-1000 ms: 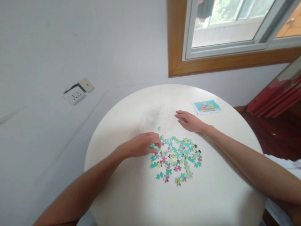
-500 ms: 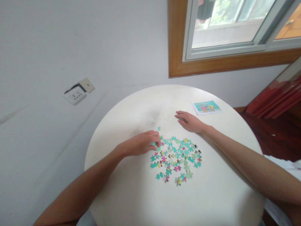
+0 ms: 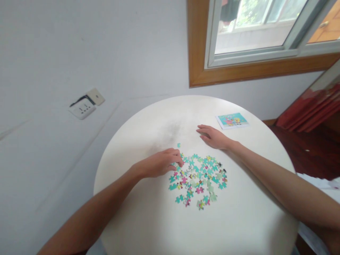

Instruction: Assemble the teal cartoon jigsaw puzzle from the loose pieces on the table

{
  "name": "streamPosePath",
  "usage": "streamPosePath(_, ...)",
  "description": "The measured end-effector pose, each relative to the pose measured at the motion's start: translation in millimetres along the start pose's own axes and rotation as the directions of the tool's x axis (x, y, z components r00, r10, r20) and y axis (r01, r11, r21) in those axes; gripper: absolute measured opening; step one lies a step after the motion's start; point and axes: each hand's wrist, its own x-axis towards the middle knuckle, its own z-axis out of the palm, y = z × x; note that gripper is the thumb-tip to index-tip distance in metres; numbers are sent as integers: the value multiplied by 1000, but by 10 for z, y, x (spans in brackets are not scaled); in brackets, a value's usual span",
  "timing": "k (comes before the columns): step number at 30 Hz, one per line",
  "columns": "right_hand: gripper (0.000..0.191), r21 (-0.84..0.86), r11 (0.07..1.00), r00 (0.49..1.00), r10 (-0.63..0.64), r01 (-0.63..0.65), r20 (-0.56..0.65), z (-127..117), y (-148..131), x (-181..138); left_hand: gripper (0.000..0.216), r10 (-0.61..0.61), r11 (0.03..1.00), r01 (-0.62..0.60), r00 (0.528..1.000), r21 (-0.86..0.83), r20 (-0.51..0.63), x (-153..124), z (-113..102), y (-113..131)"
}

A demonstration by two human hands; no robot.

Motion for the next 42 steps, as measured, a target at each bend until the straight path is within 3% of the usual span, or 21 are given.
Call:
streamPosePath(16,41,-18,1000,1000,3,-3,14,10,13,5,14,-50,999,49,996,-13,-69,30,34,-41)
streamPosePath(42,41,2,1000,1000,0,0,2,15,17,-1,5,-37,998,38,999,55,-28,38,14,-2)
